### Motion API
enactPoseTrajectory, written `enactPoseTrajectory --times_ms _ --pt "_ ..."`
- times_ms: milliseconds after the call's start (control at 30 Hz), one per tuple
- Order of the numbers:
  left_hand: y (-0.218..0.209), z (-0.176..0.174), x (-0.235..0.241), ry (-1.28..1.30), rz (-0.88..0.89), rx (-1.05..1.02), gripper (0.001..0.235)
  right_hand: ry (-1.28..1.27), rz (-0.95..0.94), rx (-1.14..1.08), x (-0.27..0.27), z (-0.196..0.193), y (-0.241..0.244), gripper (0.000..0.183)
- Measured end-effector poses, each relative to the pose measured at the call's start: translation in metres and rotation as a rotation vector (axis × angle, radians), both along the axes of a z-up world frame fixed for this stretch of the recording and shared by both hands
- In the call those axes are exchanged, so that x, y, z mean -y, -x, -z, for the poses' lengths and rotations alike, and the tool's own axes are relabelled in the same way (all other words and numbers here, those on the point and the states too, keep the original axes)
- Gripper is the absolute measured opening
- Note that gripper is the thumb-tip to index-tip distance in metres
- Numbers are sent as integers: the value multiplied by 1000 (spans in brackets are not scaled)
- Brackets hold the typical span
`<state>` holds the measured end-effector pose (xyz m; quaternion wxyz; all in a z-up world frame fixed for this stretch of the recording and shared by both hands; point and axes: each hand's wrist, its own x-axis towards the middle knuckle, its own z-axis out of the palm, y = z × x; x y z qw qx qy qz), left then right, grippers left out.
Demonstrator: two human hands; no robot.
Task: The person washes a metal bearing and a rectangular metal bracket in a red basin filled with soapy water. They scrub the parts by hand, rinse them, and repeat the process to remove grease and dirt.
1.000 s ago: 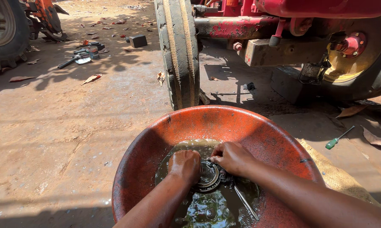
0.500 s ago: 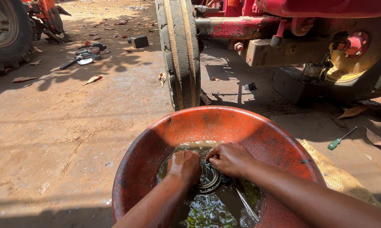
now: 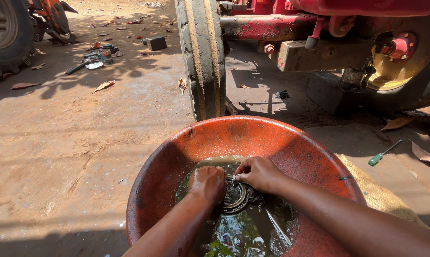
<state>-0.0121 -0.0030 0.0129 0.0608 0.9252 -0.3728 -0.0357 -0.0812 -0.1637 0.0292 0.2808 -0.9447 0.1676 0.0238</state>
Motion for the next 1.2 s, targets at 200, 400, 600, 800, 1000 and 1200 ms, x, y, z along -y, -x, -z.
enactPoseTrajectory --times_ms 200,400,600,800,1000,1200 --pt "-2 -5 -2 -36 -59 -83 18 318 -129 -55 -5 -9 7 25" --pt "-13 15 3 24 5 28 20 259 -79 -56 -4 -9 4 24" --pt "-30 26 2 79 -56 34 25 424 -83 -10 -12 5 -22 28" --pt "-34 33 13 -72 79 129 25 291 -184 -54 7 14 -25 33" --pt "-28 28 10 -75 101 180 21 338 -127 63 -4 17 -12 25" --pt "-32 23 16 -114 106 186 30 387 -116 58 10 16 -21 20"
